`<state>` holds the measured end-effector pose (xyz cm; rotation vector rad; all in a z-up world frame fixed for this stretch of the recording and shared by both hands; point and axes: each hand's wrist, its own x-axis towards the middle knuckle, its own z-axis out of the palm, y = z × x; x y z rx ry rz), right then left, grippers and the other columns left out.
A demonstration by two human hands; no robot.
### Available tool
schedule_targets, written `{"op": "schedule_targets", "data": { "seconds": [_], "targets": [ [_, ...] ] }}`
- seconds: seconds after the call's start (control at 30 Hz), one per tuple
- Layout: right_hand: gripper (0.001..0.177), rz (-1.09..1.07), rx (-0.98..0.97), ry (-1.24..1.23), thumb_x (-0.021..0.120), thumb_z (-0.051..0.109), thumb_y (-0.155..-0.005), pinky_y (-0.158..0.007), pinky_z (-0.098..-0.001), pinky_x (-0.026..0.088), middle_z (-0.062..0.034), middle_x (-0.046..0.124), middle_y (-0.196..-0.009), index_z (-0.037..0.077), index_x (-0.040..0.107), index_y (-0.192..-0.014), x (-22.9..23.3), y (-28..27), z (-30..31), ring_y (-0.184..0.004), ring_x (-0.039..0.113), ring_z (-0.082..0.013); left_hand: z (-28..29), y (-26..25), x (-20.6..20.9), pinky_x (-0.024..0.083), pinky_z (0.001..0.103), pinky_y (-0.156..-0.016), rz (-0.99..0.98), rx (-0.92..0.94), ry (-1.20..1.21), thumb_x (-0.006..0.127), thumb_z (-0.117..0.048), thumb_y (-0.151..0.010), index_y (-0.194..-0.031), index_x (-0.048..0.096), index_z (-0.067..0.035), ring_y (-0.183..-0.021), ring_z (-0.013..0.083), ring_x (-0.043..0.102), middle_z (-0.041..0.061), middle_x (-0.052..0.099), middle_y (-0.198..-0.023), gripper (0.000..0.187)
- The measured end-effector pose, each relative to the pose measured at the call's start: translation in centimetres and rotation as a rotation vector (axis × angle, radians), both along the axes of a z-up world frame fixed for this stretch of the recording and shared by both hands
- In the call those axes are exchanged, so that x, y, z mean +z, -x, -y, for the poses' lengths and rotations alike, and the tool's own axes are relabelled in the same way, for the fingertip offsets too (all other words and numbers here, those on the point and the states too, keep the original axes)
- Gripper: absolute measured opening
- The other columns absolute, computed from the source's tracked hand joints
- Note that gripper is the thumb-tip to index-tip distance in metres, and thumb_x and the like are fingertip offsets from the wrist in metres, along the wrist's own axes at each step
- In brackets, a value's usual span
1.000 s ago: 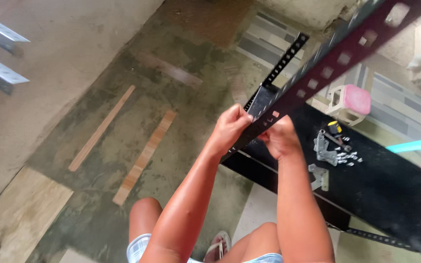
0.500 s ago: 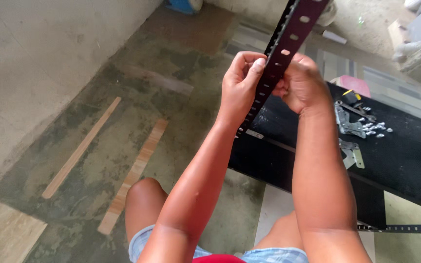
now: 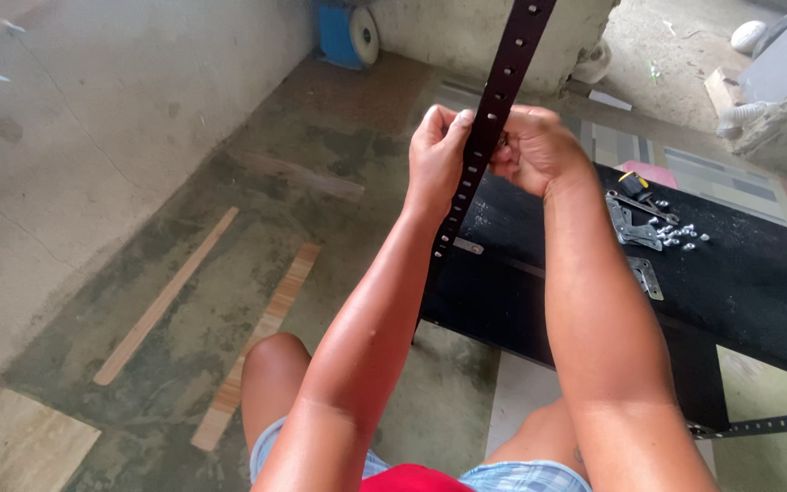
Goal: The person assembles a metal shelving unit by inserting bolts and nuts into a perforated metal rail and tightening them with a wrench. They then attach the rail to the frame of the shelving unit.
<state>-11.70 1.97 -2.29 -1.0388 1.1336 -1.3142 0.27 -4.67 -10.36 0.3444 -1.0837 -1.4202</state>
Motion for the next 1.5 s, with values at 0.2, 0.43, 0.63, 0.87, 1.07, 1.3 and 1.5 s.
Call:
{"op": "schedule_targets", "data": {
  "seconds": [0.2,0.43,0.63,0.87,1.07,1.3,1.5],
  "targets": [
    [0.021,-0.005,0.053,0.005,0.072,0.027,-0.091,-0.045,-0.0211,0.031,0.0033,0.057,-0.071,0.012,0.063,-0.079,-0.1,0.3,0.4,-0.055,0.042,-0.0037,0.4,0.0,-0.2,0.046,0.024,-0.063,0.006,0.002,0.026,0.062,-0.02,-0.104,-0.089,0.057,-0.005,-0.071,0.0045,0.051,-0.001,0.058,-0.08,0.022],
    [0.017,0.004,0.027,0.017,0.07,0.02,-0.093,-0.047,-0.0215,0.03,0.0022,0.058,-0.073,0.01,0.063,-0.082,-0.2,1.2,0.8,-0.055,0.042,-0.0035,0.3,-0.1,0.0,0.045,0.024,-0.063,-0.014,0.004,0.04,0.062,-0.019,-0.105,-0.088,0.057,-0.004,-0.07,0.0044,0.049,-0.001,0.058,-0.079,0.022],
    [0.009,0.276,-0.159,0.034,0.056,0.013,-0.083,-0.045,-0.0258,0.034,-0.003,0.059,-0.07,0.009,0.063,-0.08,-0.4,1.1,0.8,-0.051,0.043,-0.0088,-0.4,-0.8,0.8,0.047,0.024,-0.056,0.097,0.017,-0.038,0.059,-0.021,-0.103,-0.086,0.057,-0.006,-0.063,0.0048,0.052,-0.001,0.059,-0.074,0.022],
    [0.023,0.083,-0.362,0.298,0.063,0.036,-0.09,-0.042,-0.0242,0.029,0.0076,0.045,-0.059,0.013,0.063,-0.084,2.9,0.0,-0.6,-0.047,0.037,-0.005,0.1,-1.0,0.5,0.042,0.025,-0.056,0.04,-0.039,0.01,0.063,-0.02,-0.103,-0.088,0.059,-0.006,-0.065,0.0046,0.047,-0.002,0.055,-0.075,0.022],
    [0.049,-0.616,-0.475,0.853,0.078,0.047,-0.106,-0.055,-0.027,0.031,0.0061,0.047,-0.07,0.009,0.057,-0.084,5.0,-1.7,0.5,-0.06,0.039,-0.0054,1.2,-3.3,1.5,0.04,0.025,-0.054,0.175,-0.252,-0.043,0.067,-0.019,-0.1,-0.089,0.062,-0.006,-0.058,0.0068,0.044,-0.002,0.054,-0.068,0.018],
    [0.039,-0.826,-0.634,1.139,0.064,0.032,-0.117,-0.058,-0.0287,0.03,0.0045,0.051,-0.068,0.004,0.06,-0.089,4.1,-2.7,3.5,-0.06,0.042,-0.0069,1.7,-4.2,4.0,0.041,0.027,-0.052,0.354,-0.235,-0.009,0.067,-0.017,-0.095,-0.089,0.065,-0.003,-0.058,0.0081,0.046,-0.002,0.054,-0.068,0.016],
    [0.038,-0.752,-0.644,1.176,0.06,0.032,-0.118,-0.06,-0.0296,0.032,0.0019,0.056,-0.074,0.003,0.061,-0.094,3.0,-3.0,3.7,-0.065,0.044,-0.0074,2.4,-4.4,4.4,0.043,0.029,-0.05,0.608,-0.079,0.094,0.061,-0.025,-0.092,-0.083,0.067,-0.002,-0.057,0.0091,0.051,0.001,0.059,-0.066,0.025]
  ]
}}
